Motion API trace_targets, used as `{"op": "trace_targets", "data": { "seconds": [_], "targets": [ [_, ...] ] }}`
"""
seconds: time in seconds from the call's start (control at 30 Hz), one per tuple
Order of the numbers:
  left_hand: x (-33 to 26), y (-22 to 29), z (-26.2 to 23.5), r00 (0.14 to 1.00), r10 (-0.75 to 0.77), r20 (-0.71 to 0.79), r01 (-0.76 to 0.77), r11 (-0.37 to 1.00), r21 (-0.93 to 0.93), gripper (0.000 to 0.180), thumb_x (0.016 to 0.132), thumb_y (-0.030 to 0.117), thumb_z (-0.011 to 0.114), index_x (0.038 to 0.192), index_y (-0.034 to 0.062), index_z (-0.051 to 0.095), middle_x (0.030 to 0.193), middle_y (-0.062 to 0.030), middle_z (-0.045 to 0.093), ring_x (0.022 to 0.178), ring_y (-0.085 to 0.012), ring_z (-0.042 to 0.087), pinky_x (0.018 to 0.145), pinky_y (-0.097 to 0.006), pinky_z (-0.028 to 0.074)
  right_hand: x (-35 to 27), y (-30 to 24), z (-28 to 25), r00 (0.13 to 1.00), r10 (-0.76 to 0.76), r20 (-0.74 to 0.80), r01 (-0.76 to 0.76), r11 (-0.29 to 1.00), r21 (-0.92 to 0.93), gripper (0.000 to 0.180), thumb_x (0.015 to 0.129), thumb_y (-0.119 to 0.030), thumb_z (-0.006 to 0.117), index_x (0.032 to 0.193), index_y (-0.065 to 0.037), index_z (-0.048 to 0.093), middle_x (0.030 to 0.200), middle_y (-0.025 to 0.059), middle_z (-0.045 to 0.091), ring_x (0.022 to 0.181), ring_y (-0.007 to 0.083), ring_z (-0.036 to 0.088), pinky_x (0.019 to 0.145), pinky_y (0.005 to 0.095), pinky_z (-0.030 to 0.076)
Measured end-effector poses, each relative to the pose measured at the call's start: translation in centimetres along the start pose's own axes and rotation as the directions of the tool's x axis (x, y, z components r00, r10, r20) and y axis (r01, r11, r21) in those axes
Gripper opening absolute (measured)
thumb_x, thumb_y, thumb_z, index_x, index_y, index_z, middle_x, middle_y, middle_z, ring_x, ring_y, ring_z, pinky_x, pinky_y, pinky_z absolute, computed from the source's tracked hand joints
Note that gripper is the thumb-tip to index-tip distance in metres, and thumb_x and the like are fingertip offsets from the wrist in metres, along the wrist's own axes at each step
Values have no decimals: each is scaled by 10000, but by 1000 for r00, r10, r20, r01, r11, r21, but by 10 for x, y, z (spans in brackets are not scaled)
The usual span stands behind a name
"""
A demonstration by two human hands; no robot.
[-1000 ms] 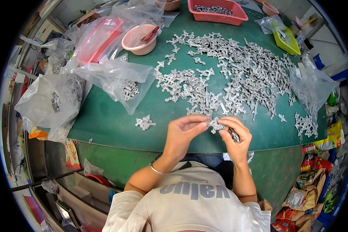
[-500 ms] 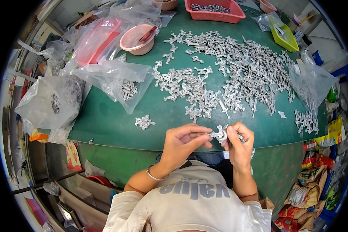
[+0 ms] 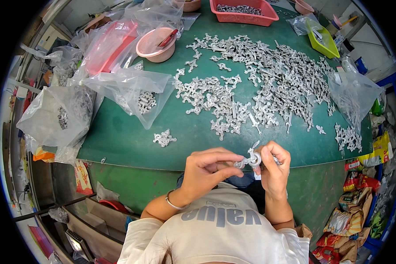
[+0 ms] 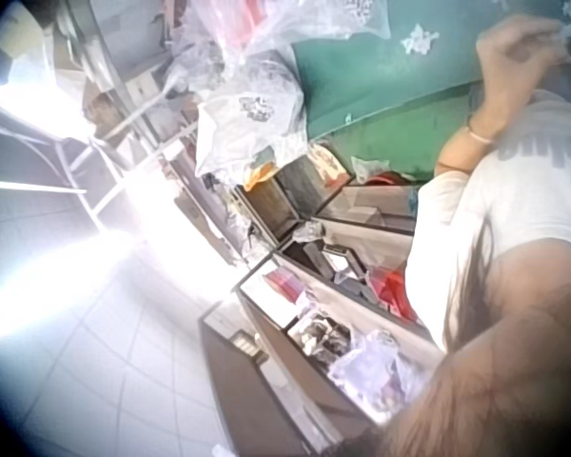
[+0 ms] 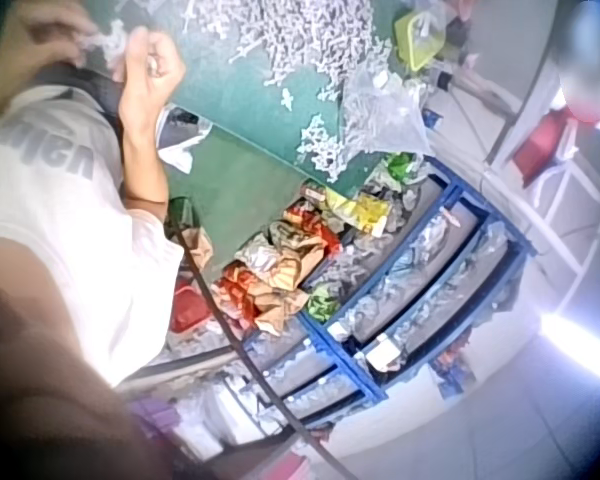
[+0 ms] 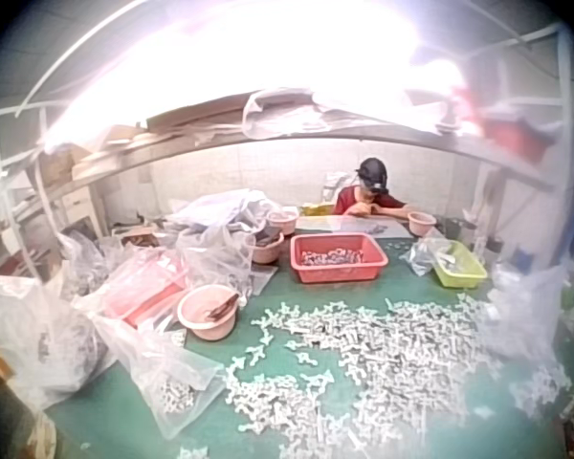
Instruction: The person sorts through a pile of small silver metal cross-shaped parts, picking them up by hand and placing them into a small clear plastic bag.
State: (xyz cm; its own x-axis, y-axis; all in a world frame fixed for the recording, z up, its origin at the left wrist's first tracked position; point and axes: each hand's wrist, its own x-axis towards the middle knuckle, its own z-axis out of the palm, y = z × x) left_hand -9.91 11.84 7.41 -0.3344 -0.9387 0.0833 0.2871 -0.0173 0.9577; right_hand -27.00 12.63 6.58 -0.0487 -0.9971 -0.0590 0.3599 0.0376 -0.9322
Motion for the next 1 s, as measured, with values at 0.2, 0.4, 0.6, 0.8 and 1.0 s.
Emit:
{"op": "trace_targets", "data": {
  "seconds": [0.2, 0.4, 0.6, 0.8, 1.0],
  "targets": [
    [-5, -7, -9, 966, 85, -243, -42, 983, 177, 199, 731, -125, 612, 928, -95, 615, 851, -169, 614, 722, -191, 638, 626, -240, 510, 10, 4, -6, 1000, 16, -27, -23, 963, -270, 189, 873, -116, 551, 748, 22, 583, 616, 20, 556, 511, 52, 466, 496, 182, 348],
    [-26, -55, -89, 738, 334, -586, 192, 729, 657, 172, 754, -67, 623, 926, -57, 611, 776, -92, 604, 665, -146, 593, 631, -226, 477, 39, 55, -26, 987, -154, 52, 135, 602, -787, 204, 703, -46, 683, 902, -32, 639, 701, 90, 575, 622, 213, 545, 589, 308, 434],
    [-37, -70, -113, 728, 493, -476, 359, 318, 878, 205, 716, -21, 655, 911, -4, 595, 878, -127, 515, 812, -227, 514, 735, -319, 427, 52, 90, 8, 974, -139, 178, 207, 241, -948, 350, 713, -203, 702, 1021, -79, 594, 885, 73, 550, 642, 292, 583, 563, 391, 448],
    [-33, -59, -86, 760, 496, -420, 265, 354, 897, 276, 713, -19, 642, 979, 26, 580, 946, -125, 499, 906, -249, 489, 791, -346, 405, 62, 105, -2, 927, -319, 197, 327, 431, -841, 221, 702, -75, 698, 892, -21, 600, 818, 72, 564, 629, 248, 592, 562, 351, 445],
    [-19, -45, -31, 961, -93, -260, 140, 976, 167, 237, 838, 33, 544, 1070, -15, 557, 978, -102, 558, 813, -172, 548, 699, -259, 458, 35, 67, -1, 989, -38, 141, 82, 945, -317, 138, 719, 18, 646, 852, 13, 612, 884, 59, 578, 765, 102, 536, 669, 256, 425]
  ]
}}
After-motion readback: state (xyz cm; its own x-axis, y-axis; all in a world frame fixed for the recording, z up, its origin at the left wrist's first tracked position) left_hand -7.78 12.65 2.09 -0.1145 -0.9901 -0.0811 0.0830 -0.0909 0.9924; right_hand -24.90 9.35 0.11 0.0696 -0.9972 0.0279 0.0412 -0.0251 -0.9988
